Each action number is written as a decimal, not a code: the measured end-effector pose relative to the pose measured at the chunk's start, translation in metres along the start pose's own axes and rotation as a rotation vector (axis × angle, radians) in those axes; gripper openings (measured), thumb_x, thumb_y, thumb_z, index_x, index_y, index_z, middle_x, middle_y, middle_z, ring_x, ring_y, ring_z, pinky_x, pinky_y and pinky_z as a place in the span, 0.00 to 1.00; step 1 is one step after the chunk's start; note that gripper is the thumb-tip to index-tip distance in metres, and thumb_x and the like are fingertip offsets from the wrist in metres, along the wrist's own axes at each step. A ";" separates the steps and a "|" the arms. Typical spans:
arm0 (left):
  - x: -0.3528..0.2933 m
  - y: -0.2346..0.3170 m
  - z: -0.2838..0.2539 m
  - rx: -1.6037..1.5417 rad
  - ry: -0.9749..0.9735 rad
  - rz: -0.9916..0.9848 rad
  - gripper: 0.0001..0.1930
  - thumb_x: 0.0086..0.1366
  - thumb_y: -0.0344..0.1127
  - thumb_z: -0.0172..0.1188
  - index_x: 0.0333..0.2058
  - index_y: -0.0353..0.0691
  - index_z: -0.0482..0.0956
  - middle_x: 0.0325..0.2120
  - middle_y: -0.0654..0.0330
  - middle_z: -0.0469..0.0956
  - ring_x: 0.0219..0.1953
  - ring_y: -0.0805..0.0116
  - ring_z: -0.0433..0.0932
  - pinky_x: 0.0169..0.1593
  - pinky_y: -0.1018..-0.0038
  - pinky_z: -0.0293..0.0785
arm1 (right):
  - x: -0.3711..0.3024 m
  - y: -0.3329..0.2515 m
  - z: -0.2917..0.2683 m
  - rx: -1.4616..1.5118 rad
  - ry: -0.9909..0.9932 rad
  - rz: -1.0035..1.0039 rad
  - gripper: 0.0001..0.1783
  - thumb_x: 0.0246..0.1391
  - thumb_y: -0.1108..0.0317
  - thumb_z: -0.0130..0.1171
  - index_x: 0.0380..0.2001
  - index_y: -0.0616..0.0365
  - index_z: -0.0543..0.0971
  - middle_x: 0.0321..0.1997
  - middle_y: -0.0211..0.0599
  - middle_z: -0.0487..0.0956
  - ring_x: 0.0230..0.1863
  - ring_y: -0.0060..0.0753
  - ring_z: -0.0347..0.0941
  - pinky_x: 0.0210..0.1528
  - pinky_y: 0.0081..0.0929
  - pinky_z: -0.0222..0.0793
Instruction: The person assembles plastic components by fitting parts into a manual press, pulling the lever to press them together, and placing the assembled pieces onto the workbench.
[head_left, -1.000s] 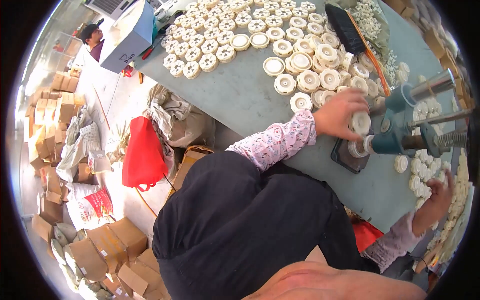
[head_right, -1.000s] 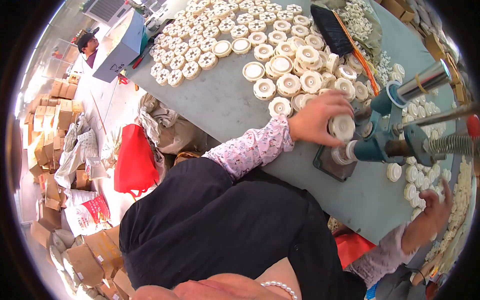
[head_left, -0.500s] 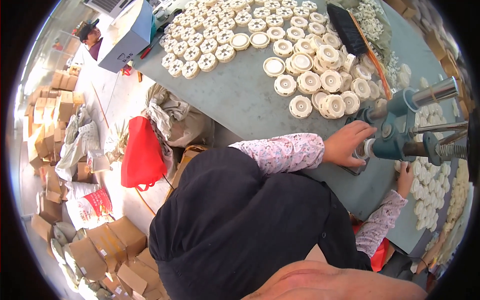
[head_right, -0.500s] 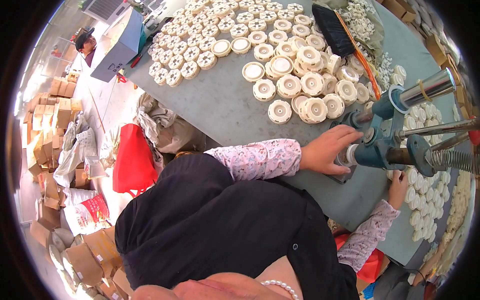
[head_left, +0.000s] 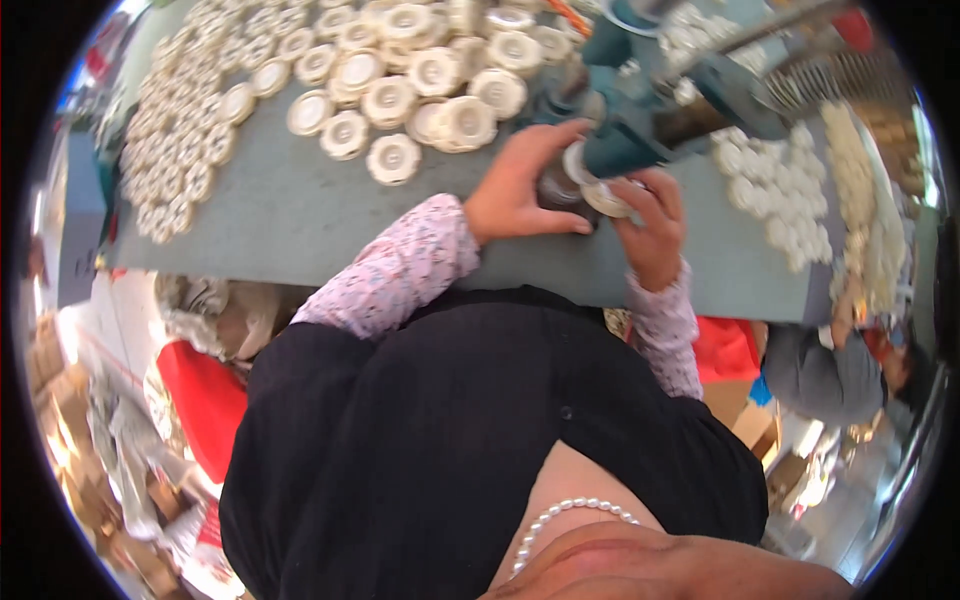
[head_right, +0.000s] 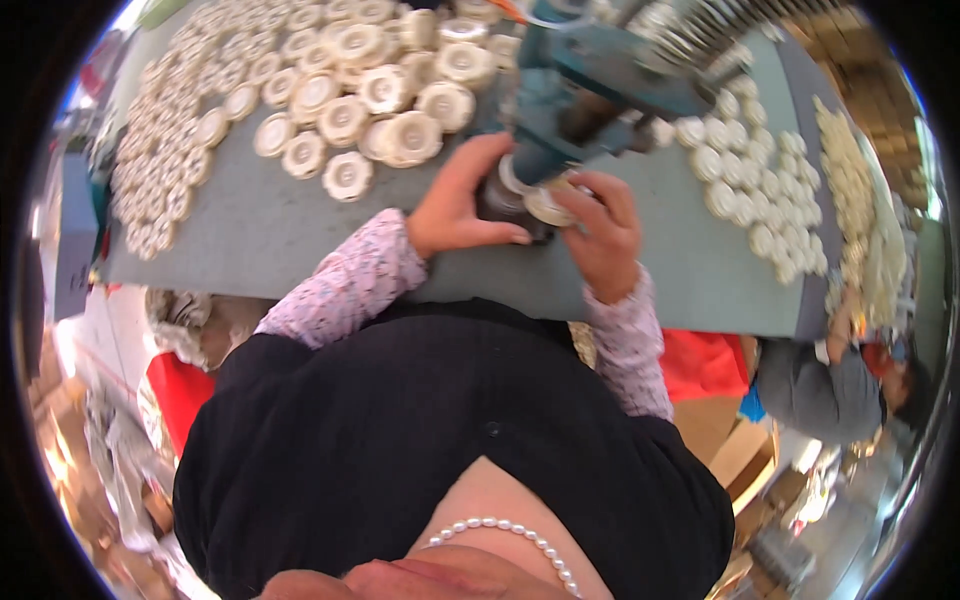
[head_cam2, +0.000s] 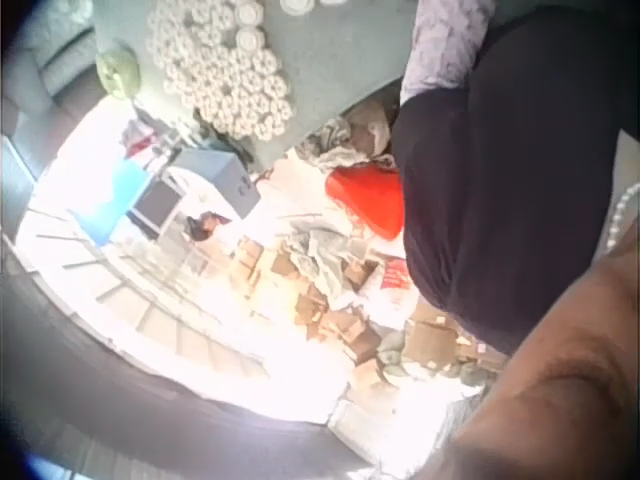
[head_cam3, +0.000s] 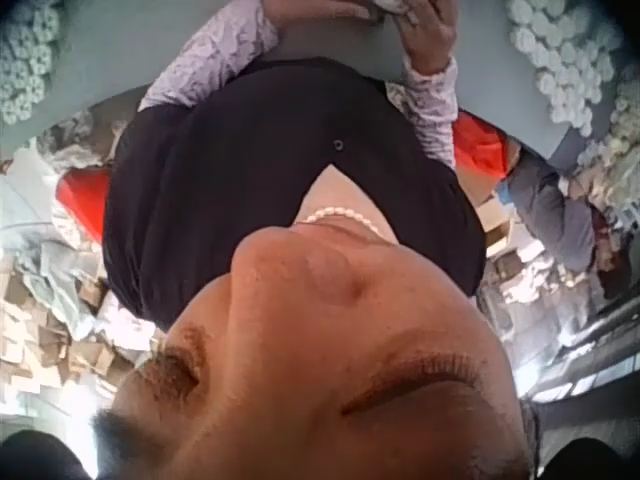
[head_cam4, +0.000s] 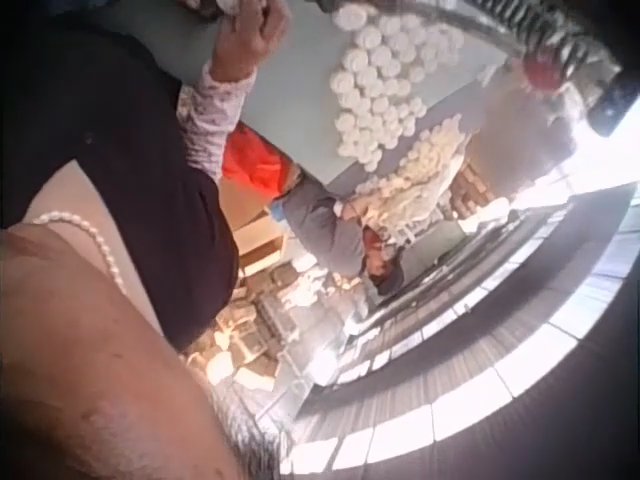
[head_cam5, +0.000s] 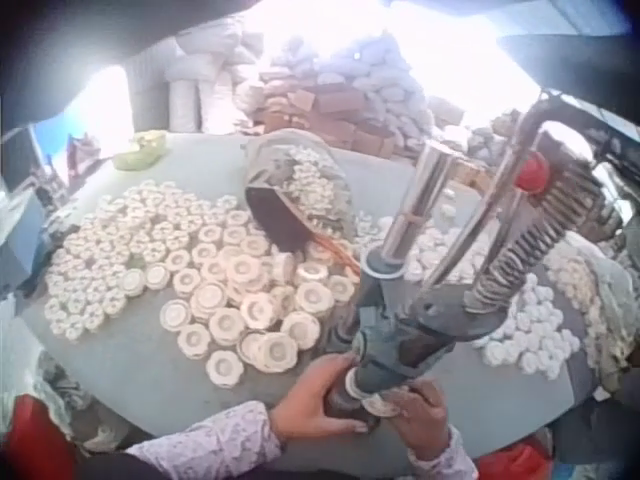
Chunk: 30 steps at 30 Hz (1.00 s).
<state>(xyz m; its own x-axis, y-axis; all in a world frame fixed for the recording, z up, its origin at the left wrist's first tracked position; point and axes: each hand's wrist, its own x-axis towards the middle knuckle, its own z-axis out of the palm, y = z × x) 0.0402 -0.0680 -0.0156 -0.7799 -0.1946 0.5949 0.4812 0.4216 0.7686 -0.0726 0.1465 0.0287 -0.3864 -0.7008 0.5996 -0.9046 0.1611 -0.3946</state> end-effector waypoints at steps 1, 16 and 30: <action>-0.001 -0.002 0.000 -0.058 -0.003 -0.037 0.54 0.46 0.56 0.83 0.68 0.38 0.69 0.59 0.48 0.76 0.60 0.46 0.74 0.66 0.56 0.67 | -0.007 0.002 0.010 -0.014 0.027 0.020 0.22 0.41 0.81 0.72 0.44 0.55 0.86 0.54 0.41 0.81 0.51 0.44 0.81 0.50 0.36 0.79; 0.012 0.010 -0.007 0.094 -0.019 -0.081 0.35 0.49 0.41 0.81 0.56 0.39 0.82 0.58 0.53 0.78 0.67 0.50 0.71 0.70 0.57 0.66 | -0.032 -0.012 0.036 0.148 0.042 0.139 0.31 0.54 0.82 0.60 0.62 0.68 0.70 0.63 0.59 0.77 0.62 0.62 0.78 0.64 0.44 0.74; -0.003 -0.011 -0.002 -0.010 -0.066 -0.136 0.39 0.48 0.41 0.84 0.61 0.42 0.81 0.62 0.59 0.79 0.77 0.44 0.59 0.76 0.51 0.55 | 0.157 0.003 -0.126 0.795 0.558 0.092 0.06 0.64 0.72 0.63 0.39 0.64 0.81 0.38 0.37 0.84 0.44 0.33 0.86 0.39 0.16 0.80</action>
<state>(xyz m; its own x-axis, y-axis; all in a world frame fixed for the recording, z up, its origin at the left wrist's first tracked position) 0.0381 -0.0742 -0.0255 -0.8624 -0.1905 0.4690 0.3733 0.3864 0.8434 -0.1583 0.1244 0.2092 -0.6642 -0.2460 0.7060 -0.5608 -0.4604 -0.6881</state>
